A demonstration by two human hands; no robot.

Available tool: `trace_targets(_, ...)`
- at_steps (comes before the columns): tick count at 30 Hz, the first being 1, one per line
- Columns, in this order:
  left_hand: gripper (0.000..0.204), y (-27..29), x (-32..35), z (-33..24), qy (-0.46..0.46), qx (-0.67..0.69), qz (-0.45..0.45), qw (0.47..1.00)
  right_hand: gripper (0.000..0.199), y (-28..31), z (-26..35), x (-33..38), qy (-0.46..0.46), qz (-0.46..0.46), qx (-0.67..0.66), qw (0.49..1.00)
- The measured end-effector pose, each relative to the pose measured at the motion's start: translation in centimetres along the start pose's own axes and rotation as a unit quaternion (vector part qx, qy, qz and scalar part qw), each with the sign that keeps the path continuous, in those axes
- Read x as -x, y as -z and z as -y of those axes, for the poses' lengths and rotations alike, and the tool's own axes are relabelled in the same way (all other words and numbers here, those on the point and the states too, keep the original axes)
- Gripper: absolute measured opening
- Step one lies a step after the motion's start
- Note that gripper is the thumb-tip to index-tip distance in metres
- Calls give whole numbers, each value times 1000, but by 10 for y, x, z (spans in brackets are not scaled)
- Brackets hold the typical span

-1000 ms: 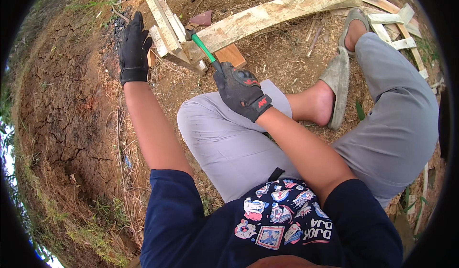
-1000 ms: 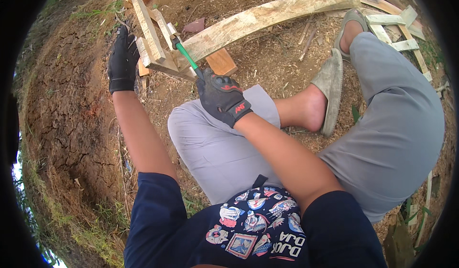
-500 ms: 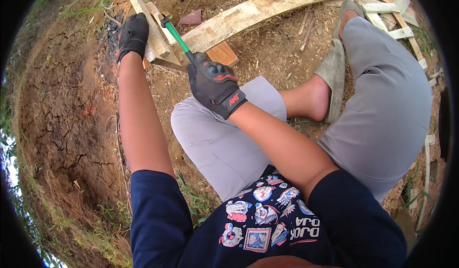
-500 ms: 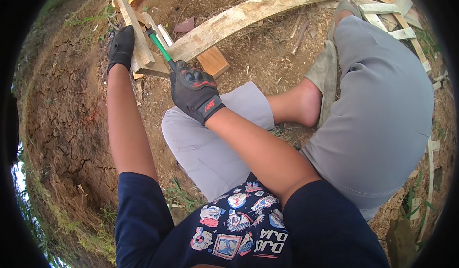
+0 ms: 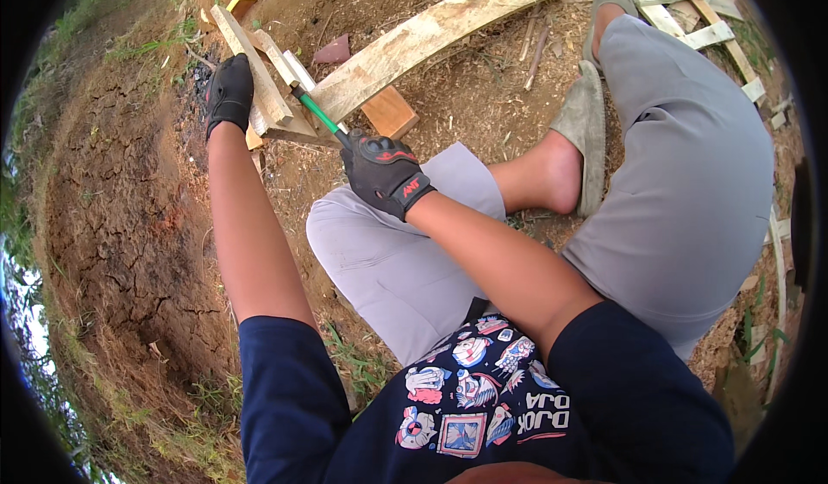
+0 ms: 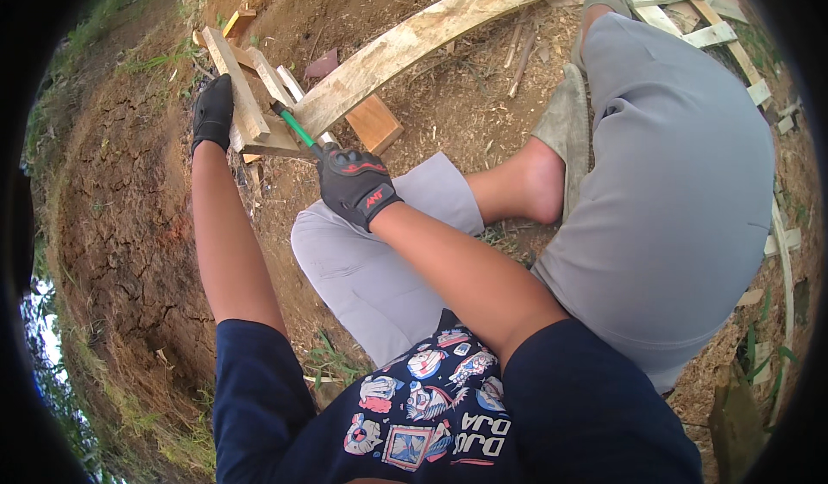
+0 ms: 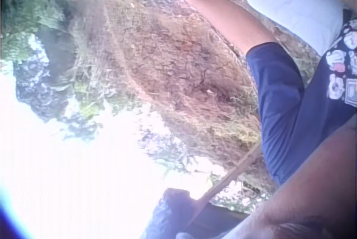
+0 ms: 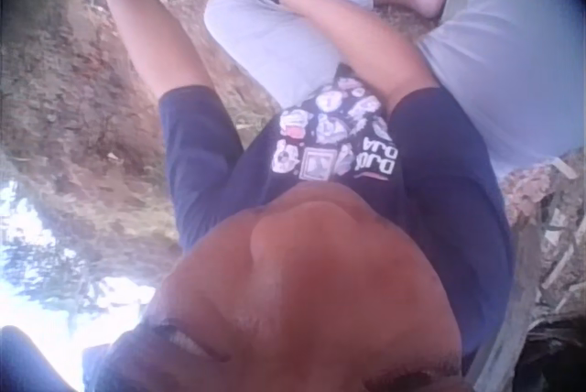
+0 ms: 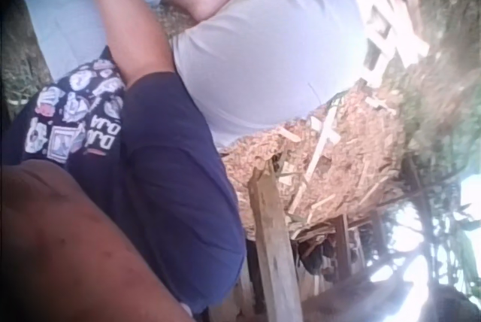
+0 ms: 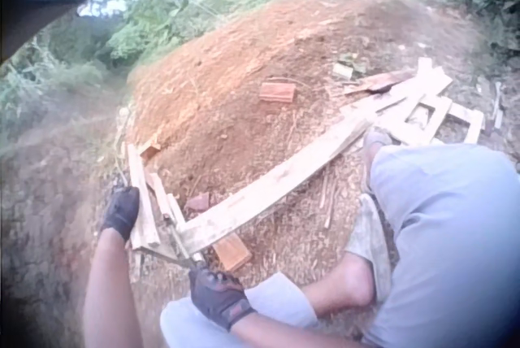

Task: The person sits on the ground and assembles a wooden frame by hammering nails into the joints. They use a hammer to drive nails into the wood, occasionally adjusting the frame's position to access different sides.

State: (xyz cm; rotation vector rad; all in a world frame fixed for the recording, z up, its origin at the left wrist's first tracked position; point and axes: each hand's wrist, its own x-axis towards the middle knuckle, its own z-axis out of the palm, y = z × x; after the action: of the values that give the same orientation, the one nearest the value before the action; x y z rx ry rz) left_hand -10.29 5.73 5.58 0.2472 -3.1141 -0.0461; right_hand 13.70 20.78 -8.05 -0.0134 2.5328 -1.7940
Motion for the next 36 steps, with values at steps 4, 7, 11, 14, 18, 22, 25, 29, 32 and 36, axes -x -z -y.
trace_targets(4,56,3,5,-17,8,16,35,999,26,7,10,0,-22,-23,-22,999)
trace_targets(7,58,3,3,-10,-7,-21,18,1000,25,-2,7,0,-16,14,-5,1000)
trace_targets(11,57,0,8,-12,-2,-6,22,1000,26,21,24,-4,-46,-3,-41,998)
trace_targets(14,57,1,6,-16,8,30,27,999,27,10,10,-3,-38,39,-12,998)
trace_targets(18,60,-1,-3,2,6,-17,24,1000,27,9,9,-3,-17,46,5,999)
trace_targets(22,62,2,-4,-8,11,15,67,998,29,15,20,-4,-37,15,9,999)
trace_targets(25,63,-3,0,1,-17,-20,22,999,26,5,3,-7,-22,45,51,997)
trace_targets(29,61,-2,-2,-2,-12,6,21,1000,25,18,15,-14,-39,-61,12,997)
trace_targets(32,60,-3,4,-6,-1,37,15,999,25,32,8,-25,-3,-109,29,994)
trace_targets(36,62,-5,-8,8,-9,27,20,999,37,41,-17,-33,-82,-49,40,995)
